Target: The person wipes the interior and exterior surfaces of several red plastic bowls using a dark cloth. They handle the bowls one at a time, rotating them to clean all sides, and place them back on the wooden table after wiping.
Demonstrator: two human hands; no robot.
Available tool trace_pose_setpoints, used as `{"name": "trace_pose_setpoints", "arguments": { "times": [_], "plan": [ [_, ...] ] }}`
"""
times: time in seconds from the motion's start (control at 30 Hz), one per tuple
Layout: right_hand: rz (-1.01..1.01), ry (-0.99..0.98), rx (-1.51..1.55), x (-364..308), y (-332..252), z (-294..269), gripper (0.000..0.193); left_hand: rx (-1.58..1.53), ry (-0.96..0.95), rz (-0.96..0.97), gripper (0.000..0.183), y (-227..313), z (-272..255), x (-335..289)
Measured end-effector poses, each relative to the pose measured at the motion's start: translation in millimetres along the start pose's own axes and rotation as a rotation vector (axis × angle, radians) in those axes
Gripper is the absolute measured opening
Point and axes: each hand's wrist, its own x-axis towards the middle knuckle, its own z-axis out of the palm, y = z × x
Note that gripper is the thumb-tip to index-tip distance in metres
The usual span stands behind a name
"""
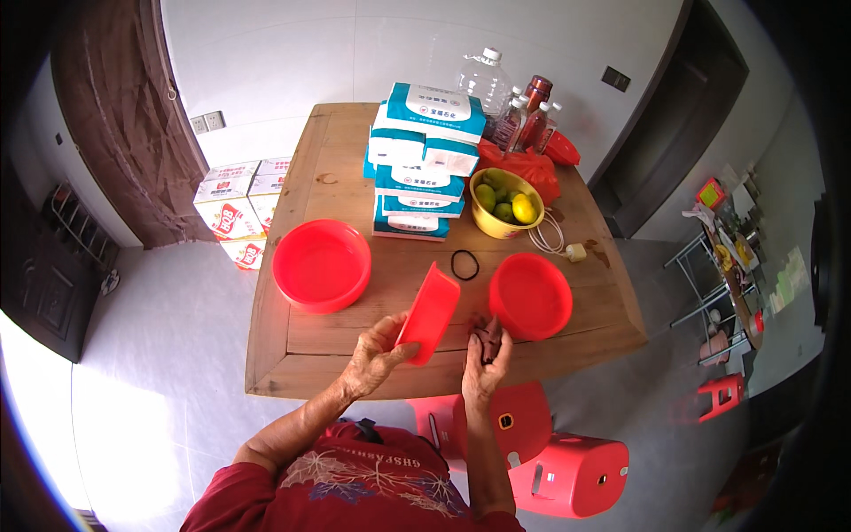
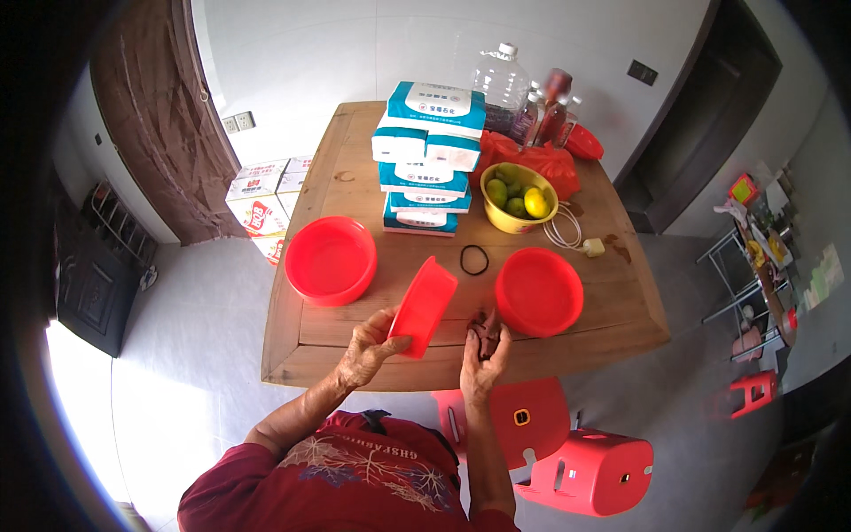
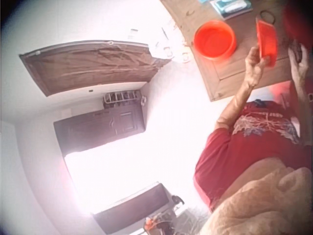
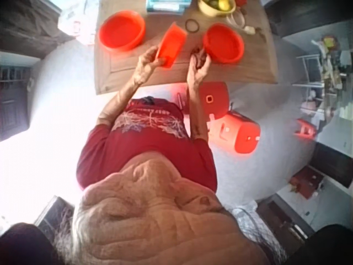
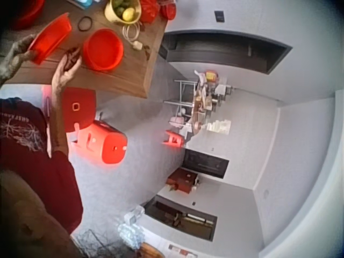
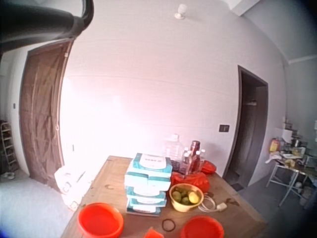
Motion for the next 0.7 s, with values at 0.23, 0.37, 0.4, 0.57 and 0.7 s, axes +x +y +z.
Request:
{"name": "trace_pose_setpoints", "arguments": {
  "times": [0.23, 0.37, 0.4, 0.57, 0.7],
  "plan": [
    [-0.747, -0.410, -0.466, -31.5, -100.6, 42.2, 0.044, 0.236, -0.219, 0.100, 0.038, 7.4, -24.2, -19.5],
    [-0.681, -0.321, -0.412, -31.2, -96.1, 58.4, 0.039, -0.066, -0.321, 0.013, 0.032, 3.3, -43.1, -31.6],
    [-0.659, -0.273, -0.392, -25.3, -98.6, 63.9, 0.034, -0.054, -0.313, -0.071, 0.033, 4.6, -45.1, -35.4],
    [-0.016, -0.281, 0.088, -0.6, -81.2, 69.4, 0.032, -0.035, -0.202, -0.250, 0.028, 2.2, -49.5, -51.1],
    [0.180, -0.257, -0.018, 10.4, -78.8, 54.6, 0.043, 0.273, -0.321, -0.101, 0.031, -7.1, -48.1, -53.2]
  ]
}}
